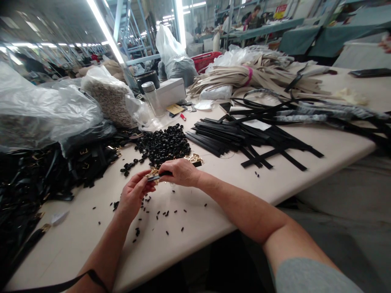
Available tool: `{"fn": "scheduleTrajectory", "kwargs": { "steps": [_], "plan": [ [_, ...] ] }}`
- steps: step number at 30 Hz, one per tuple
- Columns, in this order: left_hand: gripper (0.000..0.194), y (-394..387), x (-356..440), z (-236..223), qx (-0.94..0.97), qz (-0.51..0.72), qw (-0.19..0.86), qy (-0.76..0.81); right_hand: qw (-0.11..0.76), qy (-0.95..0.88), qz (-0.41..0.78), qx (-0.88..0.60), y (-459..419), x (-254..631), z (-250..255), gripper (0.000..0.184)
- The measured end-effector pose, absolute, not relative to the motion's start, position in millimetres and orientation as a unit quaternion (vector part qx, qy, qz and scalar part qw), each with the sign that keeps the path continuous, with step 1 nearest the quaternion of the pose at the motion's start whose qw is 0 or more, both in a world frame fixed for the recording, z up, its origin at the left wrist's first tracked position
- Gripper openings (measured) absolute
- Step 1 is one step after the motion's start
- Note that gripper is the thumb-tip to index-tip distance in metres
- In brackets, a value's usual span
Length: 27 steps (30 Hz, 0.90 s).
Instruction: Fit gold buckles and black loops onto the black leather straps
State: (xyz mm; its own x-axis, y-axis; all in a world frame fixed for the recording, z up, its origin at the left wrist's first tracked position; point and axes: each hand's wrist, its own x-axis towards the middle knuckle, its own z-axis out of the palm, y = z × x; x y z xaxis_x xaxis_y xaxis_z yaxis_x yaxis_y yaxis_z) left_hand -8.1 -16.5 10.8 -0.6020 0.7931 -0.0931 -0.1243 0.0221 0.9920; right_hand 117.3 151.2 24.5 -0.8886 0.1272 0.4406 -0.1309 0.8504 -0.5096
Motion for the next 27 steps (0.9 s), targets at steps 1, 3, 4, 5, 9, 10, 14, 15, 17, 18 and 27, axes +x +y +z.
{"fn": "scheduleTrajectory", "kwargs": {
  "steps": [1, 3, 4, 5, 9, 10, 14, 15, 17, 18, 27],
  "plan": [
    [0.044, -17, -7, 11, 0.282, 0.637, 0.349, 0.627, 0.231, -0.937, 0.263, 0.000, 152, 117, 24, 0.010],
    [0.037, -17, -6, 13, 0.307, 0.614, 0.339, 0.643, 0.208, -0.948, 0.240, -0.009, 153, 118, 24, 0.012],
    [0.034, -18, -5, 13, 0.316, 0.603, 0.338, 0.650, 0.190, -0.954, 0.232, -0.015, 153, 118, 25, 0.014],
    [0.032, -18, -5, 14, 0.320, 0.596, 0.337, 0.655, 0.169, -0.958, 0.229, -0.020, 152, 118, 26, 0.017],
    [0.033, -20, -5, 16, 0.311, 0.584, 0.344, 0.666, 0.099, -0.959, 0.264, -0.029, 148, 119, 32, 0.025],
    [0.034, -20, -5, 16, 0.303, 0.583, 0.352, 0.667, 0.088, -0.956, 0.277, -0.031, 147, 120, 34, 0.025],
    [0.036, -20, -8, 13, 0.262, 0.584, 0.405, 0.653, 0.066, -0.945, 0.319, -0.039, 148, 119, 37, 0.023],
    [0.036, -20, -9, 12, 0.252, 0.586, 0.417, 0.648, 0.067, -0.943, 0.322, -0.045, 148, 119, 37, 0.023],
    [0.035, -20, -10, 10, 0.236, 0.589, 0.435, 0.639, 0.076, -0.943, 0.320, -0.058, 150, 119, 38, 0.023],
    [0.035, -20, -11, 10, 0.231, 0.591, 0.439, 0.636, 0.080, -0.943, 0.318, -0.063, 151, 120, 37, 0.023],
    [0.036, -19, -13, 6, 0.236, 0.591, 0.427, 0.643, 0.163, -0.941, 0.294, -0.018, 146, 122, 31, 0.023]
  ]
}}
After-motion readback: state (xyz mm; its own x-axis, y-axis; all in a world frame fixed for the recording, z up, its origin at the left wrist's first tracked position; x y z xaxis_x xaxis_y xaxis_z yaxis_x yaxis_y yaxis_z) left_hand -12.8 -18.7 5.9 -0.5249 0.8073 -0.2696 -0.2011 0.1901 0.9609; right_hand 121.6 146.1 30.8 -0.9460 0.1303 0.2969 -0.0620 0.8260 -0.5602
